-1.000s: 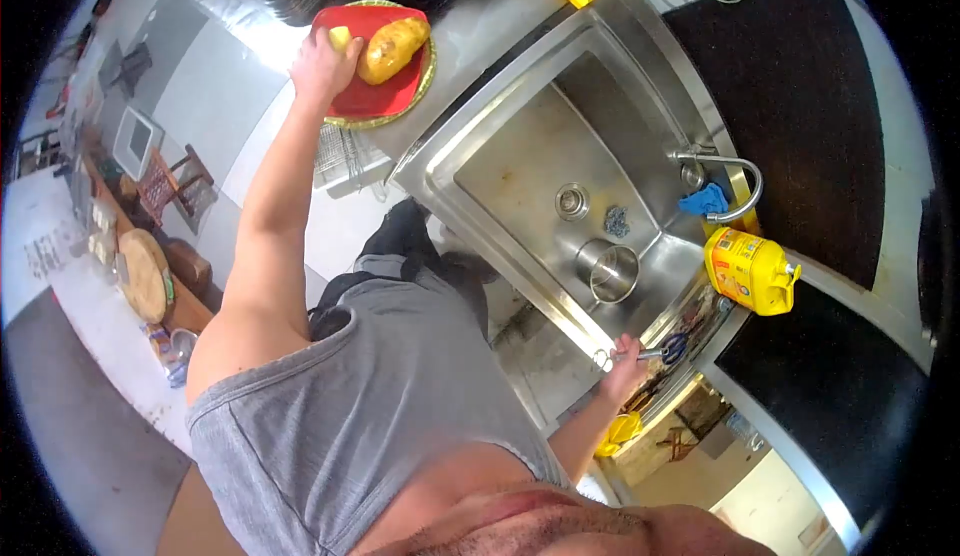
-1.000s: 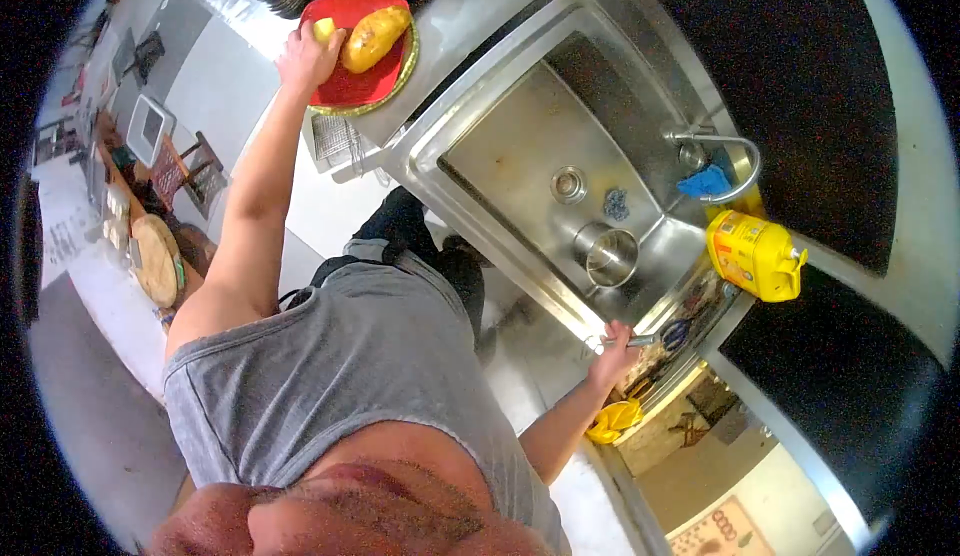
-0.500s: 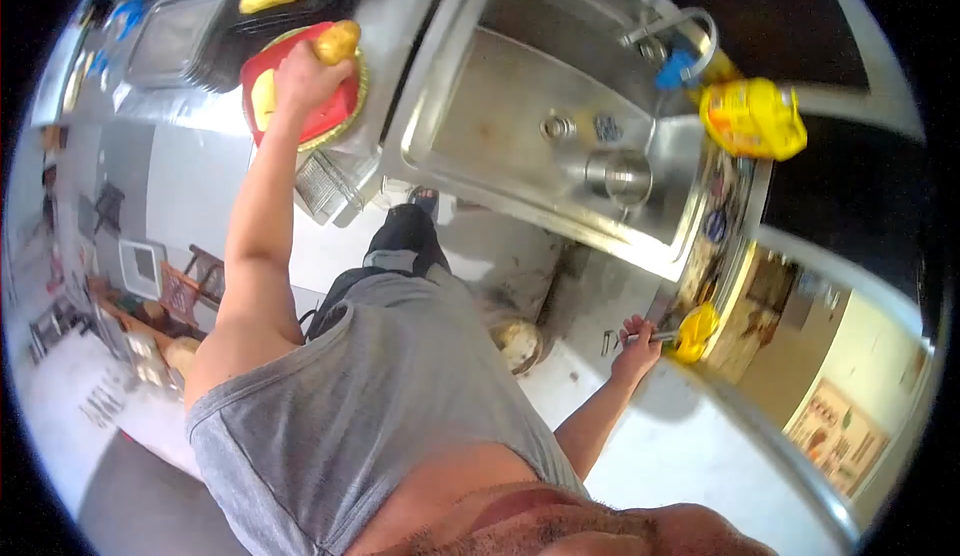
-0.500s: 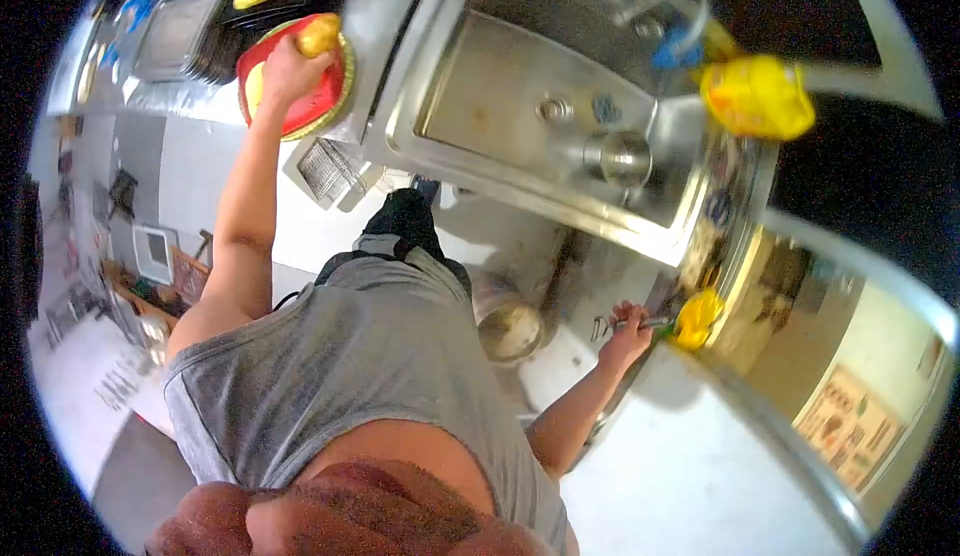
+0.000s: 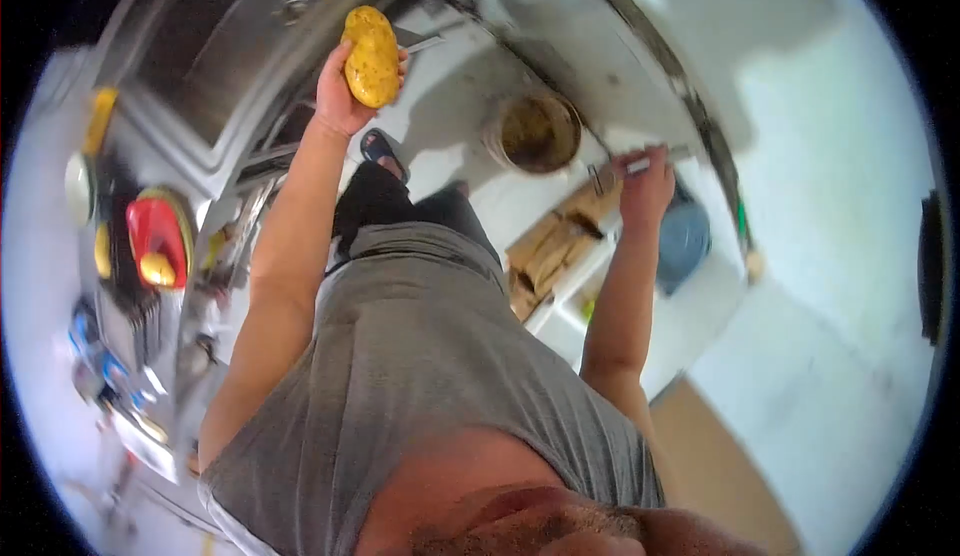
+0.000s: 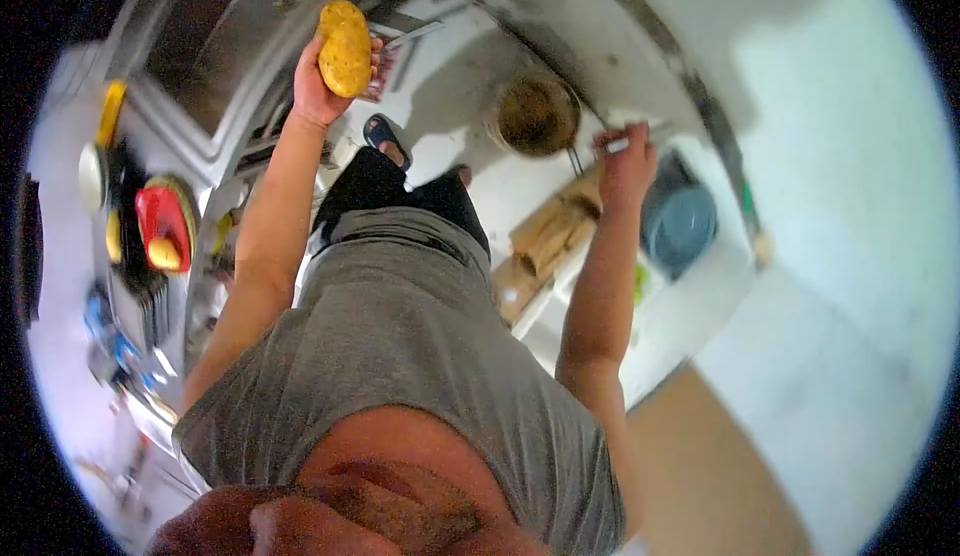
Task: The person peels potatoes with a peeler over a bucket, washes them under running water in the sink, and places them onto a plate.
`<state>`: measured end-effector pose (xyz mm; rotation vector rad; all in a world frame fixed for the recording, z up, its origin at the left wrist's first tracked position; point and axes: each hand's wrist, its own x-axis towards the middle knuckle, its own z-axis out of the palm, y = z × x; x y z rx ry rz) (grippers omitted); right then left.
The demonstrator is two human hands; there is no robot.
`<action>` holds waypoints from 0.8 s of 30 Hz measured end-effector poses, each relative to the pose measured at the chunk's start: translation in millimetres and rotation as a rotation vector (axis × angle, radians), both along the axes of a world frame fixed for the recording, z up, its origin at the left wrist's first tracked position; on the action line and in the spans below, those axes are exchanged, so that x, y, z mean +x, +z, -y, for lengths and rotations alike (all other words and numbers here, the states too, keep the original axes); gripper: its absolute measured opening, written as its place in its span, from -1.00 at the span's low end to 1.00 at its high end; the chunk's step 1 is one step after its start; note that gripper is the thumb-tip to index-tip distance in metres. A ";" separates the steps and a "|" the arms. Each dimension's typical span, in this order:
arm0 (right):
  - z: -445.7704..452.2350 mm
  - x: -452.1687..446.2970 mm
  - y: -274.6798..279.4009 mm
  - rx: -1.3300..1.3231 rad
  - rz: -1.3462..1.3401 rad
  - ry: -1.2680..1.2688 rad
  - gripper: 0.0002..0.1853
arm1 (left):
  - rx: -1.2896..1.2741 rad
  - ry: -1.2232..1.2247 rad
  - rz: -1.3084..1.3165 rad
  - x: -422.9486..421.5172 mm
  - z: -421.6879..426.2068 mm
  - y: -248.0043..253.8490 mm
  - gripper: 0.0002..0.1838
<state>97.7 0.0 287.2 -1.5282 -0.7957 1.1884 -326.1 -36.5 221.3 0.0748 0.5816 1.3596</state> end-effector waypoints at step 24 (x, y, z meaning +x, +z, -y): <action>-61.5 8.1 -129.2 -0.107 -0.165 -0.289 -0.61 | -0.341 -0.665 0.064 301.5 -72.5 -117.7 -0.41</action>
